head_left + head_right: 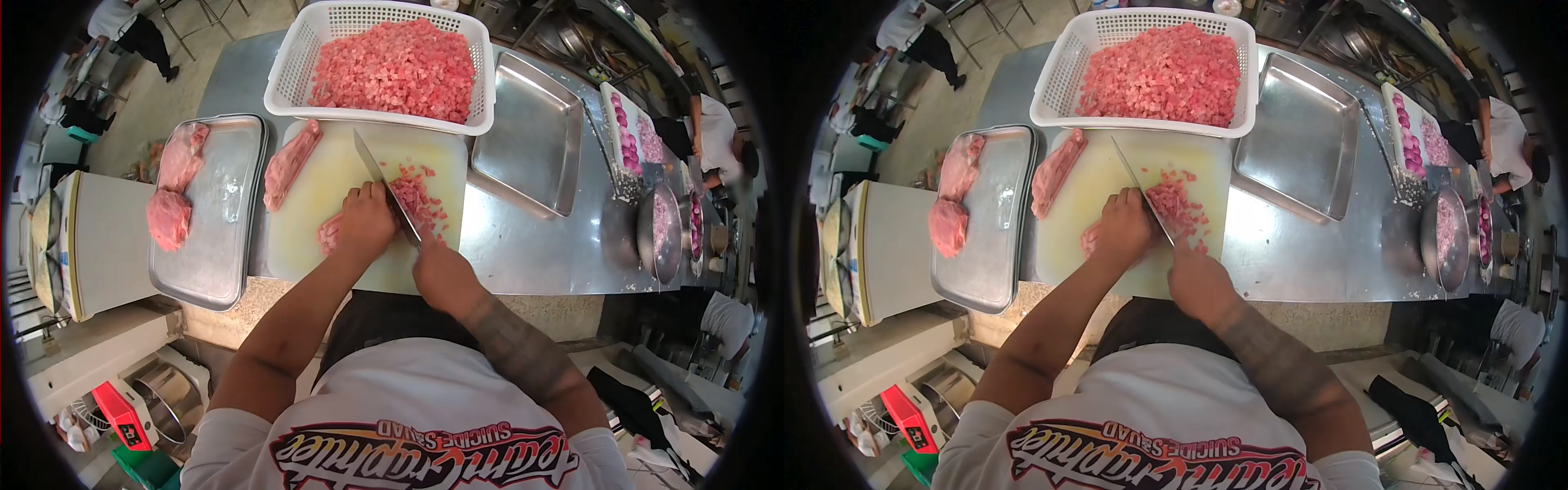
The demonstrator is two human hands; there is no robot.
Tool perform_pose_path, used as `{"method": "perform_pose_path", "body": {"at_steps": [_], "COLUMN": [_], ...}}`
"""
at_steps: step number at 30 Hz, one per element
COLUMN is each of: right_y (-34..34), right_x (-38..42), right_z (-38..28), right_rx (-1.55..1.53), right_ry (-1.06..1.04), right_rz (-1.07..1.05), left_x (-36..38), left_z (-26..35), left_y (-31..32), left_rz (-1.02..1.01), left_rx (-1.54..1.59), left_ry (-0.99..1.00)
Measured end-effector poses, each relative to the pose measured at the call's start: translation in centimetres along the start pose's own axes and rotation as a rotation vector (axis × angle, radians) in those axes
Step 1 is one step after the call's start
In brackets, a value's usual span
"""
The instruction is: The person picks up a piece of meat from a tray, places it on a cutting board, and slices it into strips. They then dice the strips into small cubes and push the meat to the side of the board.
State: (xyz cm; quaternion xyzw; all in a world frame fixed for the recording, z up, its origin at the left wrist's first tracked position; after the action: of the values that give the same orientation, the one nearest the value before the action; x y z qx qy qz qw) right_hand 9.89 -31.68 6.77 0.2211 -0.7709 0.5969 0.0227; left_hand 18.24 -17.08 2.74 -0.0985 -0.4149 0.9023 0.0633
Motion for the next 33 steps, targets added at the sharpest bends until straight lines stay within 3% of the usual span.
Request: {"method": "perform_pose_path", "body": {"at_steps": [4,13,16,19,25,28,31,33], "right_y": [-0.6,-0.4,-1.1,-0.8,-0.7,-0.9,-1.1,-1.6], "right_x": [-2.2,3.3,3.6,3.5,3.4,3.5,3.1,2.8], "right_z": [-1.1,1.7,2.9,3.7,3.9,3.7,4.0,4.1], "right_rx": [-0.035,0.063,0.072,0.052,0.04,0.045,0.051,0.069], "right_ry": [-0.003,0.086,0.087,0.075,0.046,0.017,0.0,-0.006], "right_rz": [0.102,-0.081,-0.071,-0.056,-0.088,-0.087,-0.079,-0.092], "left_x": [-0.1,6.1,5.5,3.3,3.7,4.5,3.7,1.9], "left_z": [0.0,-0.3,-1.1,-2.1,-1.2,-0.1,1.4,-1.0], "left_y": [-0.6,-3.1,-2.6,-3.0,-2.6,-2.7,-3.8,-2.2], "left_rz": [-0.159,-0.068,-0.069,-0.067,-0.174,-0.108,0.139,0.12], "left_rx": [-0.007,-0.248,-0.268,-0.315,-0.313,-0.292,-0.332,-0.088], "left_ry": [-0.177,0.213,0.182,0.001,-0.053,-0.019,0.077,-0.066]}}
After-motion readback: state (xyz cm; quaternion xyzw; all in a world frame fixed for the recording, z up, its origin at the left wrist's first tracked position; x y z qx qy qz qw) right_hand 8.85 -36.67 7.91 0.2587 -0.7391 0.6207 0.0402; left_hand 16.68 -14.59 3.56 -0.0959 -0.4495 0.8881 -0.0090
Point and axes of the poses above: each hand's wrist, its own x-axis away from the middle knuckle, its own y-axis out of the palm, z = x × y, the point moved 7 cm from there along -x, towards the middle knuckle, and after that the axes turned 15 degrees about x, right-handed, at the moved point
